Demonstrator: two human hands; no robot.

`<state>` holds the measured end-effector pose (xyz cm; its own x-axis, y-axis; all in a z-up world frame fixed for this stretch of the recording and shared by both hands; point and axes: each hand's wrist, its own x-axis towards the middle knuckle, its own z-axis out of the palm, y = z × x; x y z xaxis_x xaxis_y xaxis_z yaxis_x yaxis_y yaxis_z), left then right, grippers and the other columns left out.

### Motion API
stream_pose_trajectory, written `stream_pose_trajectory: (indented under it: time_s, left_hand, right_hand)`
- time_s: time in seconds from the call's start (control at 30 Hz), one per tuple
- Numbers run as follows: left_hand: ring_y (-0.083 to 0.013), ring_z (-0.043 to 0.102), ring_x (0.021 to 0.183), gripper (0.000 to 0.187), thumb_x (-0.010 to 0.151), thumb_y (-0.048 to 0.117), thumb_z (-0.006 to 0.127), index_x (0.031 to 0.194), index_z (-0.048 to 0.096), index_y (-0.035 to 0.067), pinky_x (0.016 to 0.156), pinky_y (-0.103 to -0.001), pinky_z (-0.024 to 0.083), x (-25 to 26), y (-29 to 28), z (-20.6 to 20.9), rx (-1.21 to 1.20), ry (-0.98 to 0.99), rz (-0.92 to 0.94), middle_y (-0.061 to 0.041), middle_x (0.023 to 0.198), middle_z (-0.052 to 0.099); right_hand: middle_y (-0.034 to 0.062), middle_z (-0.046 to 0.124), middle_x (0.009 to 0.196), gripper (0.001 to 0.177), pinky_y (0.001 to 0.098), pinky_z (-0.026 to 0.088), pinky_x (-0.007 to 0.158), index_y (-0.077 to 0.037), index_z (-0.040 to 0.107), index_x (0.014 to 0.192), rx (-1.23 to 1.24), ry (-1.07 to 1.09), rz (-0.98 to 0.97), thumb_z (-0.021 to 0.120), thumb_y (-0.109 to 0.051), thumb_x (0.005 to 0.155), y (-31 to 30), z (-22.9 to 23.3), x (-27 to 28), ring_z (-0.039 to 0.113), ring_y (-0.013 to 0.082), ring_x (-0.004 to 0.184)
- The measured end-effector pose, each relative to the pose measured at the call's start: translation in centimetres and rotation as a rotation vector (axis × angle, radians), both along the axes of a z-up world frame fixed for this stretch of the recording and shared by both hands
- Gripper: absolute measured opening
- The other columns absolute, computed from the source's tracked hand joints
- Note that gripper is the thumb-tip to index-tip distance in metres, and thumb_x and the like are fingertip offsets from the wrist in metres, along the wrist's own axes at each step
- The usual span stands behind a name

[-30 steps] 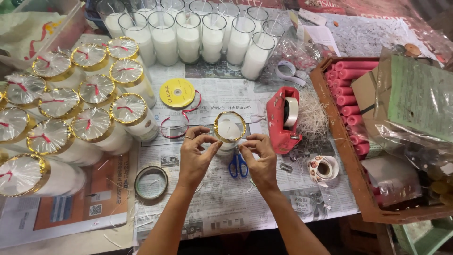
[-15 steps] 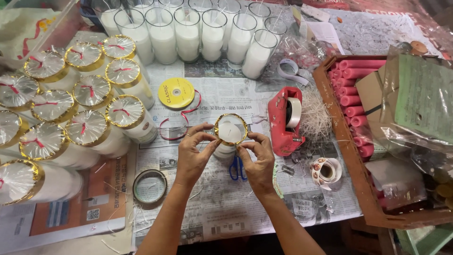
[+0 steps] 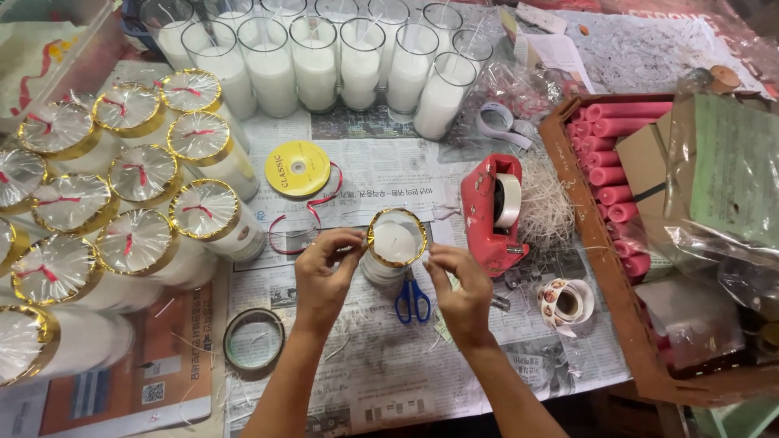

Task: Applying adhesive tape and decorative gold labels to the rims of glass candles at a production station.

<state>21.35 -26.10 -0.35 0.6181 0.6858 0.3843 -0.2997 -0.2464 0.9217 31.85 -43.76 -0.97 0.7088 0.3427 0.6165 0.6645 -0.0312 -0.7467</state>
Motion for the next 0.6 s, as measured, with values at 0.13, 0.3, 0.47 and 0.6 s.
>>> stream_pose_trajectory:
  time_s: [0.13, 0.3, 0.47, 0.6]
  left_hand:
    - [-0.0214, 0.065, 0.09, 0.012, 0.087, -0.001, 0.078, 0.091, 0.069, 0.006, 0.082, -0.031, 0.056, -1.4, -1.7, 1.5, 0.488, 0.053, 0.135, -0.008, 0.094, 0.069]
    - [-0.0199, 0.069, 0.083, 0.014, 0.091, 0.01, 0.073, 0.102, 0.078, 0.016, 0.071, -0.029, 0.059, -0.3, -1.8, 0.3, 0.871, 0.007, 0.138, -0.001, 0.101, 0.078]
    - [-0.0203, 0.06, 0.081, 0.009, 0.096, 0.014, 0.065, 0.089, 0.068, 0.019, 0.062, -0.03, 0.052, 0.8, -0.3, -0.8, 1.078, 0.214, 0.058, 0.003, 0.085, 0.066]
    - [-0.0236, 0.058, 0.082, 0.012, 0.095, 0.015, 0.064, 0.083, 0.064, 0.018, 0.06, -0.033, 0.05, 1.6, 0.7, -1.7, 1.145, 0.382, -0.077, 0.001, 0.076, 0.063]
  right_hand:
    - [0.0126, 0.069, 0.101, 0.004, 0.036, 0.06, 0.091, -0.001, 0.071, 0.096, -0.127, -0.298, 0.169, 0.072, 0.0, 0.092, -0.3, 3.2, -1.9, 0.069, 0.027, 0.096]
    - [0.0039, 0.076, 0.101, 0.013, 0.0324, 0.062, 0.079, -0.011, 0.077, 0.103, -0.272, -0.468, 0.076, 0.076, -0.008, 0.091, 1.0, 2.0, -0.5, 0.076, 0.0211, 0.092]
    - [-0.0034, 0.068, 0.087, 0.005, 0.0321, 0.06, 0.067, -0.019, 0.072, 0.097, -0.544, -0.463, 0.136, 0.07, -0.015, 0.095, 1.2, 2.7, 0.9, 0.073, 0.0196, 0.077]
    - [-0.0013, 0.065, 0.085, 0.005, 0.0374, 0.057, 0.062, -0.019, 0.066, 0.092, -0.723, -0.443, 0.224, 0.065, -0.019, 0.097, 1.3, 2.7, 2.0, 0.071, 0.0251, 0.077]
